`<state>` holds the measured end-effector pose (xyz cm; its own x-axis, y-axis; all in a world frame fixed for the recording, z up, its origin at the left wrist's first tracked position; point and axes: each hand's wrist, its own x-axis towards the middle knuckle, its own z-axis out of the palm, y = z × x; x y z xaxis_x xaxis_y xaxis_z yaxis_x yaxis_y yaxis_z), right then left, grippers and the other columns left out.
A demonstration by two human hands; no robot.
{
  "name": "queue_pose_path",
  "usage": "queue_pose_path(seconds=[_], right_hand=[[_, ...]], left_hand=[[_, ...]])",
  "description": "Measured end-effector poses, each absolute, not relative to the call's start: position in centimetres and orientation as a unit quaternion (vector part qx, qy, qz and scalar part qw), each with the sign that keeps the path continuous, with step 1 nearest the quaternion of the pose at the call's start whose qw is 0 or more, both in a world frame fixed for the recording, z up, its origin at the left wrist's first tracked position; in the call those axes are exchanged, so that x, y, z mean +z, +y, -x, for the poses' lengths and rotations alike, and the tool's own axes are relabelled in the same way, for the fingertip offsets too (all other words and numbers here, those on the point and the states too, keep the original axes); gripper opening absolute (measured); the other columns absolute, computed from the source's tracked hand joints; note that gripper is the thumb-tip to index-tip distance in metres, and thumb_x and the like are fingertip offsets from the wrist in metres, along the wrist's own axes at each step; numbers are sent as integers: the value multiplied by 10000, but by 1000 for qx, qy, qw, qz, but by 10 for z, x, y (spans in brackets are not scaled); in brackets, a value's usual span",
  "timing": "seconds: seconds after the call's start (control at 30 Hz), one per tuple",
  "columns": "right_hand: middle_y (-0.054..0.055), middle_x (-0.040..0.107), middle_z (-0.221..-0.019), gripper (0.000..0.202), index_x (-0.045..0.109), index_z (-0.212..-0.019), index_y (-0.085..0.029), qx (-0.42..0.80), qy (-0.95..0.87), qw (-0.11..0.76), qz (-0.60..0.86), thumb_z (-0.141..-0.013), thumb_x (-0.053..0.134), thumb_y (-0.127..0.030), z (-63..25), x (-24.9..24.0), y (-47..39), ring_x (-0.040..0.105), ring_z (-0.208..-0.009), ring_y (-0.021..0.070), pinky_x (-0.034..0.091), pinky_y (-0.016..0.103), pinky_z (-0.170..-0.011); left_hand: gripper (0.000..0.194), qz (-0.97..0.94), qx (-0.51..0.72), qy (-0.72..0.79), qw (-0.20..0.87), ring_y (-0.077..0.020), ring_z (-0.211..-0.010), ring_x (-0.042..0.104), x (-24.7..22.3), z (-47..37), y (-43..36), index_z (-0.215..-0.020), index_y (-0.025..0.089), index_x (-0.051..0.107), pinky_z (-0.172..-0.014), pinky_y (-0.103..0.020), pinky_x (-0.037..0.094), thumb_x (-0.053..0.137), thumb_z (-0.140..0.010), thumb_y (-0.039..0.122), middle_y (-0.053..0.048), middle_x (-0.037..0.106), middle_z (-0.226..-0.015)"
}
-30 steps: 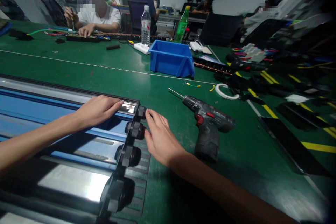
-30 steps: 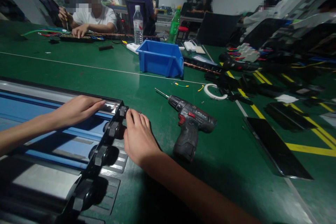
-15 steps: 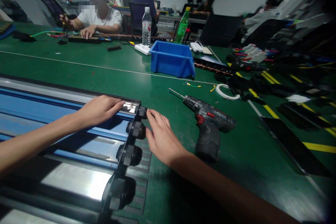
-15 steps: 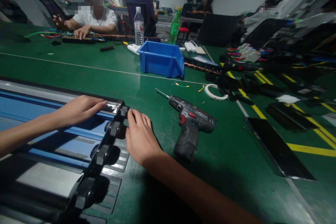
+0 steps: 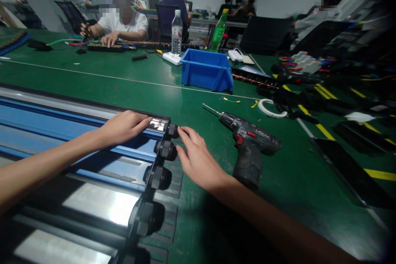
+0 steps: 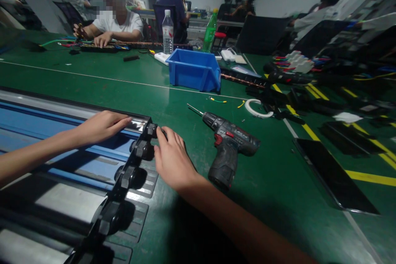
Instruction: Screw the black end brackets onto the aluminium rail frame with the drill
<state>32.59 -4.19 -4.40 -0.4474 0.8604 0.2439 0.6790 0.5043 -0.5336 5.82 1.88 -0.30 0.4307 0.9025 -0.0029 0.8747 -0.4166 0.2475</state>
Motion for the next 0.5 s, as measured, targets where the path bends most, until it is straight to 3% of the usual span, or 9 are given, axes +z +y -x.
queue_pose_path(seconds=[0.17,0.37,0.5], right_hand=[[206,486,-1502,505,454,-1480,-73,161,-836,242,465,-985,478,-169,-329,-39,-42,463,-1391,309,401,505,-1184],[149,579,-1420,418,514,-1408,-161,161,-845,305,409,-992,476,-179,-326,-14,-62,510,-1340,282,418,520,-1162],[92,677,-1288,316,574,-1305,-198,215,-870,311,316,-993,525,-206,-315,12,-96,588,-1232,230,352,470,-1212]], left_hand=[[484,-837,63,534,107,-174,-611,545,-2,-58,18,-745,200,559,-598,-293,290,325,-1040,504,-37,630,-692],[504,-837,67,532,109,-179,-628,563,-2,-57,18,-748,194,585,-606,-296,304,322,-1038,512,-52,648,-716],[499,-840,70,527,104,-177,-617,554,-2,-57,18,-734,198,573,-613,-298,307,325,-1038,507,-51,648,-710]])
